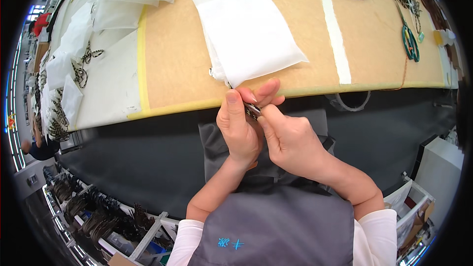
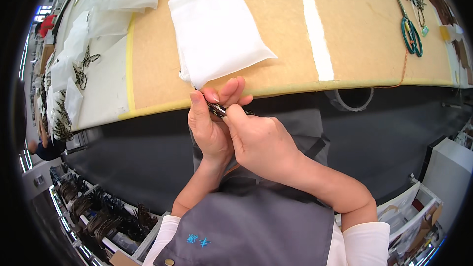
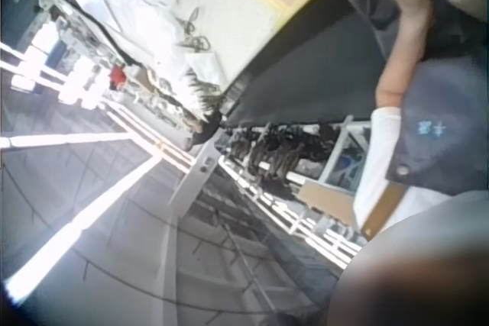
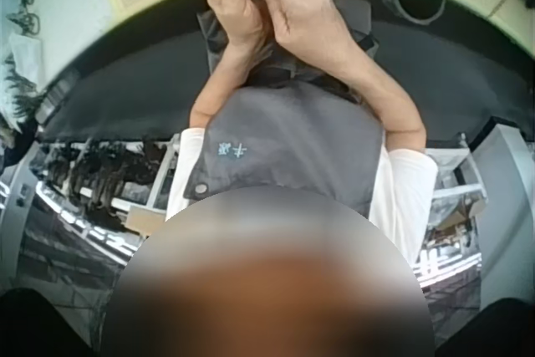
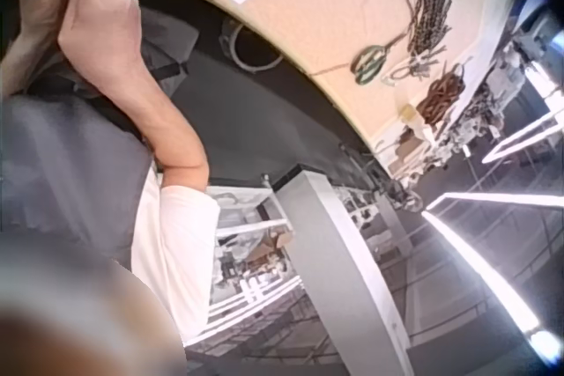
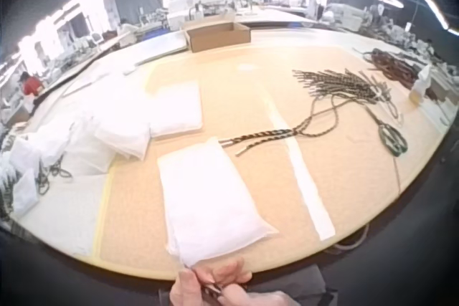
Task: Threading a cord through a toggle and a bag component using pliers.
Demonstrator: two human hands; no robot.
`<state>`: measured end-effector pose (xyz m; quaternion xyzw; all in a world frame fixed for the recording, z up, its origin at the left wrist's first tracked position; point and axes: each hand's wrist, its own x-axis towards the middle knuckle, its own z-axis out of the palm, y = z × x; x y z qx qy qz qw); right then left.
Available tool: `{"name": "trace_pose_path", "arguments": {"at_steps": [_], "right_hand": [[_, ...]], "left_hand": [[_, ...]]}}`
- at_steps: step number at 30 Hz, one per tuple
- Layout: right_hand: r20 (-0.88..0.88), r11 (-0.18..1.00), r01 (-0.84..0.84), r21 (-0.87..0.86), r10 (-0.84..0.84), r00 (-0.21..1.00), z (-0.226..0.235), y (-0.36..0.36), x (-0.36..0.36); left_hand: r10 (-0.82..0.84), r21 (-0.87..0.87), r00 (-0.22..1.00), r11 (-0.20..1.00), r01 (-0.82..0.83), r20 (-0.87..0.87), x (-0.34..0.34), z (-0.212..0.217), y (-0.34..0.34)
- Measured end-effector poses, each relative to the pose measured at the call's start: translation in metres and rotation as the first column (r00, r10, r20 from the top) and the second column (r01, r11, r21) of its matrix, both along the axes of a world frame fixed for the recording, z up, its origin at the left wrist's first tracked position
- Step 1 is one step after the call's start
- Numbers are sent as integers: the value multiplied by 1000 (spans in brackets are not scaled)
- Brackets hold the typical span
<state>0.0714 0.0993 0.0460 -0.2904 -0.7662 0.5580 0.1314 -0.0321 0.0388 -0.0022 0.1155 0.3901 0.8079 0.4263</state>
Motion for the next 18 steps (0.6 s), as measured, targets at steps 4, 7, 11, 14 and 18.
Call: {"name": "trace_pose_path", "arguments": {"at_steps": [4, 7, 11, 14, 18], "right_hand": [[-164, 983, 50, -180, -80, 983, -9, -6, 1], [-109, -139, -136, -981, -190, 976, 0, 7, 8], [-27, -270, -91, -959, -232, 972, 8, 2, 4], [-22, 319, 13, -948, -105, 994, 13, 5, -2], [19, 998, -3, 60, 2, 1000, 5, -4, -5]], "left_hand": [[-10, 9, 1000, 1000, 10, 2, 1, 0, -2], [-61, 23, 998, 998, 60, 12, -4, -4, -5], [-82, 21, 994, 997, 81, 71, -4, -1, -6], [-44, -16, 996, 999, 46, 82, -1, 1, -3], [16, 10, 1000, 1000, -16, 26, 1, 0, 0]]}}
